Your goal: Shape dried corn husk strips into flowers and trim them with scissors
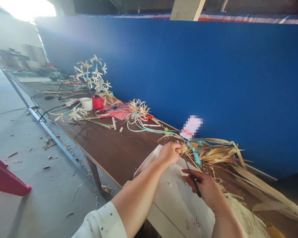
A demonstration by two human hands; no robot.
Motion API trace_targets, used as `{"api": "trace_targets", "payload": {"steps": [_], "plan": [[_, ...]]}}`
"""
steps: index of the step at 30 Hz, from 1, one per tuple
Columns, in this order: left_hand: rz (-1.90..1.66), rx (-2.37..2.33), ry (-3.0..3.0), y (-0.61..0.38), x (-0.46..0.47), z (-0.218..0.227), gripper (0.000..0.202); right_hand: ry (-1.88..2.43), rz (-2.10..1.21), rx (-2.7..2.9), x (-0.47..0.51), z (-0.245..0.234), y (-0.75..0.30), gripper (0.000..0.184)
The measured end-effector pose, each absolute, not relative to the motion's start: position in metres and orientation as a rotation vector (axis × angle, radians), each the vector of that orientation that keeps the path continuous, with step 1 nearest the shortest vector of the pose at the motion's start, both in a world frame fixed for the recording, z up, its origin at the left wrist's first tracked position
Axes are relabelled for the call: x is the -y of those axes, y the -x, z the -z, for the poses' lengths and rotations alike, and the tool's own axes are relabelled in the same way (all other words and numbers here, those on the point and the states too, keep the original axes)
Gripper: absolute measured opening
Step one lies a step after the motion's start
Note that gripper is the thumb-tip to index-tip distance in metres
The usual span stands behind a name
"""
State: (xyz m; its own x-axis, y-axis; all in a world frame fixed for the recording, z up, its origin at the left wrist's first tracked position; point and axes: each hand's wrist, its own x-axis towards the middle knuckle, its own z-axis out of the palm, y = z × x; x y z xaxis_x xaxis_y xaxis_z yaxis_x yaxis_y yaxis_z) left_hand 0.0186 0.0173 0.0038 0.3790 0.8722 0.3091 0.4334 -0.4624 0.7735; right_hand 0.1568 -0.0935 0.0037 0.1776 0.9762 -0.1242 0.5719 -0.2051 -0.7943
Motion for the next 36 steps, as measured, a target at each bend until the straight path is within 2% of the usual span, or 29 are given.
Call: {"api": "trace_targets", "payload": {"steps": [7,17,25,36], "plan": [[-0.968,-1.248,-1.941,-0.019,-0.022,0.001,0.026,1.858,-0.84,1.392,0.089,0.007,-0.171,0.036],[-1.015,-0.984,-2.014,-0.032,-0.003,0.002,0.027,1.477,-0.64,0.746,0.084,-0.003,-0.157,0.04],[-0.854,-0.712,-1.983,-0.039,0.011,-0.002,0.035,1.419,-0.646,0.708,0.081,-0.001,-0.159,0.037],[-0.533,-0.669,-1.863,-0.031,-0.001,0.001,0.025,1.355,-0.526,0.623,0.084,0.0,-0.17,0.036]]}}
